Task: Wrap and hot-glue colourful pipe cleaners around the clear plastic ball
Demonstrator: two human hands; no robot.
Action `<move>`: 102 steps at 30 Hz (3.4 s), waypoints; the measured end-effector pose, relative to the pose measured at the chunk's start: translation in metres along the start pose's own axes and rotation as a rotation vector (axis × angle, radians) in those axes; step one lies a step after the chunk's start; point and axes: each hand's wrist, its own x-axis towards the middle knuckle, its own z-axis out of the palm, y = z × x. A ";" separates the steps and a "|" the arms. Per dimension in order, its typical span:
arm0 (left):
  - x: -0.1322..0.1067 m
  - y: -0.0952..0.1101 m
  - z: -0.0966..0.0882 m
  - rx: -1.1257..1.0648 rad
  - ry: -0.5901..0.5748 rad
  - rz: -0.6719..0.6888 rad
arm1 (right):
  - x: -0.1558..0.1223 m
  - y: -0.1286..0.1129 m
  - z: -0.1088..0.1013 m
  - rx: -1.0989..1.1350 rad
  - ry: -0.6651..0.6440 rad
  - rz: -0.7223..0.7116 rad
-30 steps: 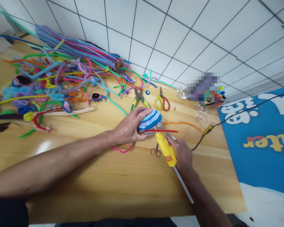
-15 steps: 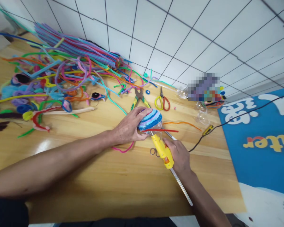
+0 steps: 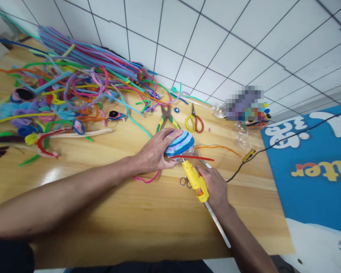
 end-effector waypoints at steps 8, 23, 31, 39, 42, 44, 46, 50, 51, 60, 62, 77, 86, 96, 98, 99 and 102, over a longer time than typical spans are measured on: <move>0.000 -0.001 0.001 -0.002 0.005 0.006 | -0.007 0.000 0.003 0.010 -0.032 0.067; 0.000 -0.002 0.001 0.001 0.010 0.007 | -0.013 0.001 0.005 -0.006 -0.116 0.147; 0.000 -0.003 0.001 0.004 -0.001 0.010 | -0.010 0.001 0.003 0.006 -0.091 0.128; 0.000 -0.002 0.000 -0.010 -0.001 0.019 | -0.007 -0.004 0.004 0.015 -0.126 0.174; 0.000 -0.003 0.000 -0.003 -0.004 0.007 | -0.009 -0.002 0.005 0.006 -0.121 0.188; 0.000 -0.004 0.001 -0.002 -0.008 0.000 | -0.009 -0.001 0.004 0.012 -0.094 0.164; 0.000 -0.004 0.001 -0.005 -0.011 0.000 | -0.008 0.000 0.004 0.021 -0.081 0.150; -0.001 -0.004 0.001 -0.003 0.001 0.013 | -0.008 -0.003 0.003 0.033 -0.103 0.183; -0.001 -0.004 0.001 -0.001 0.005 0.015 | -0.008 -0.004 0.003 0.031 -0.115 0.201; -0.001 -0.003 0.001 0.000 0.015 0.020 | -0.020 0.014 0.002 0.084 -0.246 0.258; 0.000 -0.002 0.000 0.002 0.009 0.027 | -0.021 0.010 0.005 0.111 -0.239 0.267; -0.004 0.001 -0.004 0.003 -0.042 0.033 | -0.010 0.000 0.011 0.388 -0.058 0.195; -0.003 0.005 -0.008 0.050 -0.006 0.008 | -0.012 -0.002 0.010 0.667 -0.097 0.465; -0.005 0.003 -0.008 0.064 -0.001 -0.018 | 0.001 0.000 -0.003 1.116 -0.233 0.686; -0.006 0.003 -0.008 0.070 -0.017 -0.030 | -0.001 0.003 -0.001 1.115 -0.236 0.702; -0.006 0.003 -0.009 0.077 -0.020 -0.035 | -0.003 0.004 0.000 1.111 -0.235 0.712; -0.006 0.003 -0.009 0.091 -0.029 -0.040 | -0.008 0.006 0.004 1.092 -0.248 0.745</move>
